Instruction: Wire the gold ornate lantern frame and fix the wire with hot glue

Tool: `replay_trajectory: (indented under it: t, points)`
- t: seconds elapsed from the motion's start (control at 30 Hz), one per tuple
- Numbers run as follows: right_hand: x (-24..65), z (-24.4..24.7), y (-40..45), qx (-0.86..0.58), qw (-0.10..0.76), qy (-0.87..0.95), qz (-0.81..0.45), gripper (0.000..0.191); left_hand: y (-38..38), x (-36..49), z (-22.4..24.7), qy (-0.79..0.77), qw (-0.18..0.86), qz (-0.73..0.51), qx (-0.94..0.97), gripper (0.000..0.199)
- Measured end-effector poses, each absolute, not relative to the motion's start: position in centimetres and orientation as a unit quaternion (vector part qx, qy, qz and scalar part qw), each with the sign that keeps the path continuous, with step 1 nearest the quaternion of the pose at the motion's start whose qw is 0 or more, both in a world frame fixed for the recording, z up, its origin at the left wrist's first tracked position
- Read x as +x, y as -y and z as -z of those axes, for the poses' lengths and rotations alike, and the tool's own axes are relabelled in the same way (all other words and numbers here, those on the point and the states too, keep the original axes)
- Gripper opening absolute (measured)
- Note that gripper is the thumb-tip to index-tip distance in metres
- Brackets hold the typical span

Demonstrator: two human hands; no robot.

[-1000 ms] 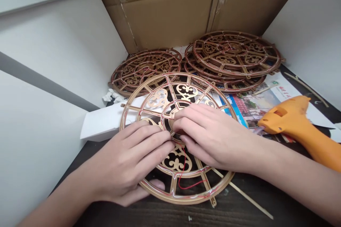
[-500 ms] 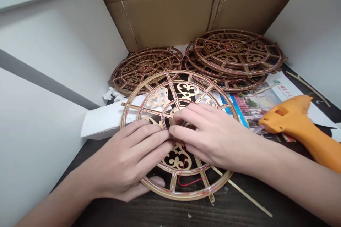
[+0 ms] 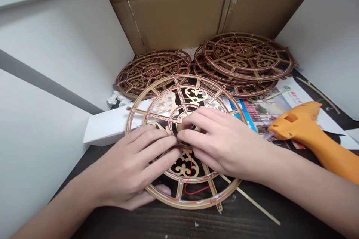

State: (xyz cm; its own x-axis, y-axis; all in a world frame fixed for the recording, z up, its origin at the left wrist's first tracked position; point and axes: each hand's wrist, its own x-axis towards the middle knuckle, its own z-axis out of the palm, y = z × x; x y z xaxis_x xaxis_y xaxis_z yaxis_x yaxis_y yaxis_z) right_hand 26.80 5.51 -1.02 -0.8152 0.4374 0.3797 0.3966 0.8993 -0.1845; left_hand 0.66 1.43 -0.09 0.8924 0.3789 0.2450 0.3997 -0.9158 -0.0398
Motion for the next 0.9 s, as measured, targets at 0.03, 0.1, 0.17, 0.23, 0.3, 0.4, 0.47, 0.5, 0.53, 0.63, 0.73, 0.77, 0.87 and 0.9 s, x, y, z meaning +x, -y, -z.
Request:
replay_trajectory:
  t: [0.03, 0.1, 0.17, 0.23, 0.3, 0.4, 0.47, 0.5, 0.53, 0.63, 0.73, 0.77, 0.87, 0.9]
  points:
    - [26.8, 0.8, -5.5, -0.218, 0.205, 0.953, -0.046, 0.023, -1.5, 0.7, 0.1, 0.199, 0.041, 0.117, -0.972, 0.056]
    - [26.9, 0.2, -5.2, -0.233, 0.202, 0.95, -0.045, 0.023, -1.5, 0.7, 0.0, 0.198, 0.029, 0.123, -0.972, 0.056]
    - [27.0, -0.6, -4.7, -0.277, 0.215, 0.935, -0.048, 0.021, -1.6, 0.8, -0.1, 0.199, 0.02, 0.136, -0.97, 0.057]
    - [26.9, -1.2, -3.8, -0.333, 0.214, 0.917, -0.054, 0.022, -1.6, 0.7, -0.1, 0.2, 0.015, 0.147, -0.969, 0.053]
    - [26.6, -1.5, -2.8, -0.371, 0.181, 0.909, -0.066, 0.026, -1.5, 0.7, -0.1, 0.199, 0.015, 0.154, -0.968, 0.047]
    - [25.8, -1.3, -1.8, -0.399, 0.123, 0.904, -0.09, 0.016, -1.4, 0.6, 0.0, 0.2, 0.021, 0.157, -0.967, 0.04]
    - [25.5, -1.2, -1.5, -0.415, 0.104, 0.898, -0.102, 0.013, -1.3, 0.6, 0.0, 0.206, 0.021, 0.155, -0.966, 0.038]
    - [25.4, -1.3, -1.5, -0.424, 0.101, 0.894, -0.107, 0.015, -1.2, 0.6, 0.0, 0.212, 0.02, 0.154, -0.965, 0.037]
    - [25.3, -1.4, -1.5, -0.43, 0.101, 0.89, -0.11, 0.016, -1.2, 0.6, 0.0, 0.216, 0.017, 0.152, -0.964, 0.035]
    - [25.4, -2.1, -2.0, -0.43, 0.117, 0.891, -0.086, 0.012, -1.1, 0.6, 0.0, 0.222, 0.017, 0.152, -0.963, 0.033]
    - [25.4, -2.8, -2.9, -0.385, 0.111, 0.914, -0.055, 0.009, -1.1, 0.5, 0.0, 0.218, 0.02, 0.161, -0.962, 0.032]
    - [25.4, -3.0, -3.3, -0.366, 0.105, 0.923, -0.055, 0.01, -1.2, 0.4, 0.0, 0.218, 0.021, 0.166, -0.962, 0.032]
    - [25.2, -3.2, -4.6, -0.321, 0.103, 0.939, -0.066, 0.013, -1.2, 0.3, -0.1, 0.219, 0.019, 0.178, -0.959, 0.034]
    - [25.1, -3.1, -5.0, -0.313, 0.108, 0.941, -0.07, 0.013, -1.1, 0.3, -0.1, 0.216, 0.02, 0.181, -0.959, 0.035]
